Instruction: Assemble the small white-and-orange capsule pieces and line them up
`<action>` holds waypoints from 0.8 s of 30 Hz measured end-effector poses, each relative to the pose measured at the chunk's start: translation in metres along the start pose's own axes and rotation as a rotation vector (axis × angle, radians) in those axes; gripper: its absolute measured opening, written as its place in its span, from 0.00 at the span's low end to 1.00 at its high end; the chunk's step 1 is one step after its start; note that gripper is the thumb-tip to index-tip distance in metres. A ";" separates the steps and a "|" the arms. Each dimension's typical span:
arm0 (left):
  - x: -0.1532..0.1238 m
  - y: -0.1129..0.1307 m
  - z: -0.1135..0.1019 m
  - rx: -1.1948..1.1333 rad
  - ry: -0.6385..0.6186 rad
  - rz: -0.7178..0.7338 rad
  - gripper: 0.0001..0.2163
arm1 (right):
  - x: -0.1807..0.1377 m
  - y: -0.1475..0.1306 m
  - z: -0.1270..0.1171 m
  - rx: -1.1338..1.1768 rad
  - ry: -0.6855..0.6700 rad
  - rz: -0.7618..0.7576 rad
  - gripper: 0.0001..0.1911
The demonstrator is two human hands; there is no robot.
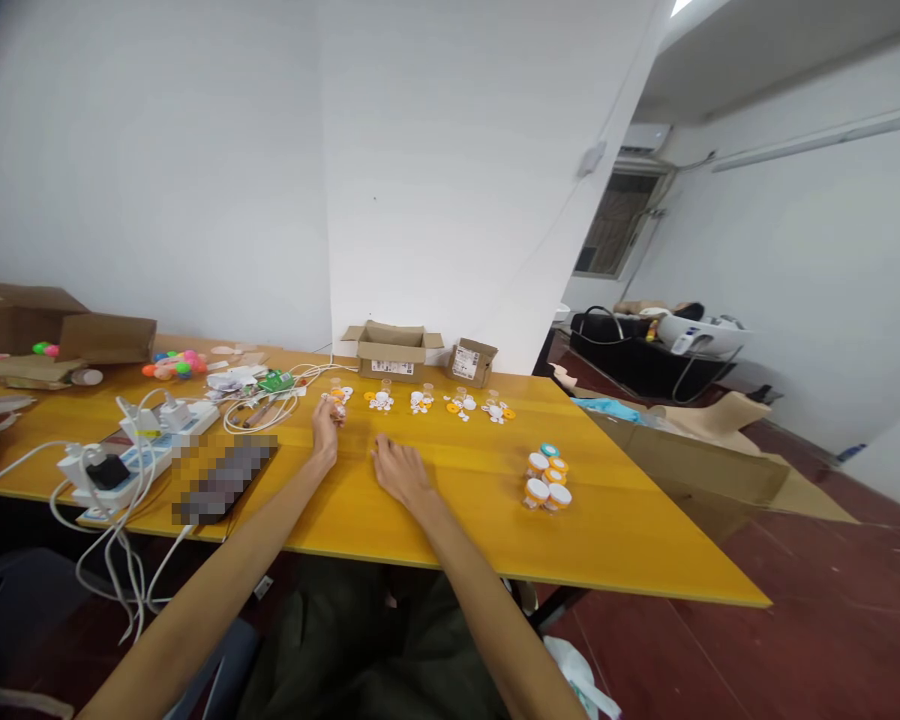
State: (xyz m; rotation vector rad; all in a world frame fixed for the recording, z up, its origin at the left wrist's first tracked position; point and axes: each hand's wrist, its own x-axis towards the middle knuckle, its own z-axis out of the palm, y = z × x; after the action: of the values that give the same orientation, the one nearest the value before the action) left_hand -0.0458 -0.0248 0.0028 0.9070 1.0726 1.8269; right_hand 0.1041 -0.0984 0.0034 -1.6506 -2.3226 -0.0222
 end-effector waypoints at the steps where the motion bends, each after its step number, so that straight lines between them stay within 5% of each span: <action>1: 0.000 -0.001 0.000 -0.007 0.007 -0.004 0.07 | -0.005 -0.001 -0.001 -0.011 0.000 -0.007 0.11; 6: 0.002 -0.004 0.001 -0.011 0.010 -0.026 0.07 | -0.023 -0.007 -0.003 0.038 0.047 -0.068 0.12; 14: 0.000 0.000 0.000 -0.029 0.005 -0.051 0.07 | -0.009 -0.012 -0.001 0.312 0.079 0.000 0.09; 24: -0.002 0.002 0.004 -0.055 0.007 -0.072 0.10 | -0.007 0.018 -0.013 0.085 0.062 0.225 0.12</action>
State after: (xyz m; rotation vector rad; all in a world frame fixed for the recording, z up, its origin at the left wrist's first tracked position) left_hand -0.0423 -0.0259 0.0059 0.8199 1.0417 1.7926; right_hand 0.1259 -0.1006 0.0110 -1.8302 -2.0511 0.0708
